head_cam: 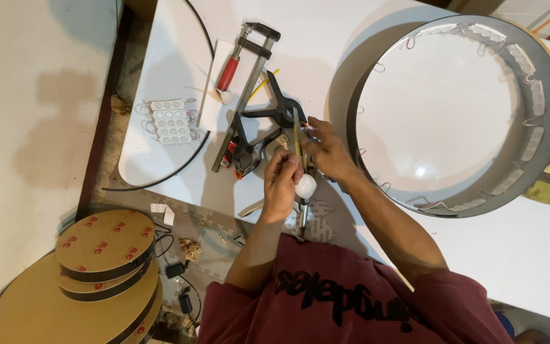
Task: The person applies a white substance to the inner rim of a circular metal frame using a small white bottle. They then use pliers to secure small metal hooks or clips into the rim at regular intervals. The person repeats this process around the circumference of the frame.
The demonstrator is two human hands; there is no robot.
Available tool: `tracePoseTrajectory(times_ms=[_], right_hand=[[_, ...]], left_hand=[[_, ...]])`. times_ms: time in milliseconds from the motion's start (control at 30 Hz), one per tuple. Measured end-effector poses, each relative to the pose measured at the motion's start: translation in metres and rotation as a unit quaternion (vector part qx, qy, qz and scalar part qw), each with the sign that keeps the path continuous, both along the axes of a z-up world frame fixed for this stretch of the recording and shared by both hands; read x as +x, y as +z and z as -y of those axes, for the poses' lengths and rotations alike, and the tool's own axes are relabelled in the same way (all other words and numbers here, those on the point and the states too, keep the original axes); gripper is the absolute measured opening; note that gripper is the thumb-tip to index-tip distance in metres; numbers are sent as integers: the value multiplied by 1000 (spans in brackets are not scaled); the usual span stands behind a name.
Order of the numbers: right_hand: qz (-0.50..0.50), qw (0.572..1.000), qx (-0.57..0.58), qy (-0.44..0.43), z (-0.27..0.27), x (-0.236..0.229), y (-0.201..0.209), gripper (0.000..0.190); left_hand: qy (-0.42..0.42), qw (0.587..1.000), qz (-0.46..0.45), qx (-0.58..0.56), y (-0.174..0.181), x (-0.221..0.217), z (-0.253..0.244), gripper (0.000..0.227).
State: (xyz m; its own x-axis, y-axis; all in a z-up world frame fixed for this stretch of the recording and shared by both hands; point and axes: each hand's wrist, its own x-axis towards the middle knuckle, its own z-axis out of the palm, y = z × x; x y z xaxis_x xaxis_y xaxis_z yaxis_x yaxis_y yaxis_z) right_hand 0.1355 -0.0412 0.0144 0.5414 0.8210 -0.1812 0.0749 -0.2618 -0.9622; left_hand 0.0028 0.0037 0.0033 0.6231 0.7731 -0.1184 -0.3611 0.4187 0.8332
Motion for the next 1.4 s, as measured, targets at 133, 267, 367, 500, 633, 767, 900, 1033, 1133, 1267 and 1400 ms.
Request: tracePoseTrajectory(times_ms=[133,267,367,500,633,767,900,1033,1133,1267,1400], right_hand=[[-114,988,102,11,16,6,5,35],[-3,972,219,86,29,14,21,22],[89,969,219,75,39,19,27,11],[120,967,219,57,56,30,41,7],[122,968,214,43,82,48,46,8],[109,976,190,-14,119,83,36,17],[70,986,146,-47,164,109,17,32],[37,990,139,1,186,111,28,8],[-52,988,97,111,193,109,42,50],[-24,989,41,143,207,113,18,41],[-7,994,-9,106,223,131,-7,31]], left_hand=[[-5,1000,-18,-13,8,1,0,15],[-31,997,-69,31,1,6,9,18],[-49,994,-91,48,7,14,16,21],[-76,984,-134,92,9,22,25,21],[-108,968,-177,144,39,40,32,21],[-112,957,-210,163,36,51,53,22],[-85,975,-175,108,24,63,75,22],[-86,991,-100,23,15,86,93,21],[-33,999,6,-33,14,108,110,21],[-39,998,21,-34,8,131,124,22],[-36,984,-73,157,24,145,111,22]])
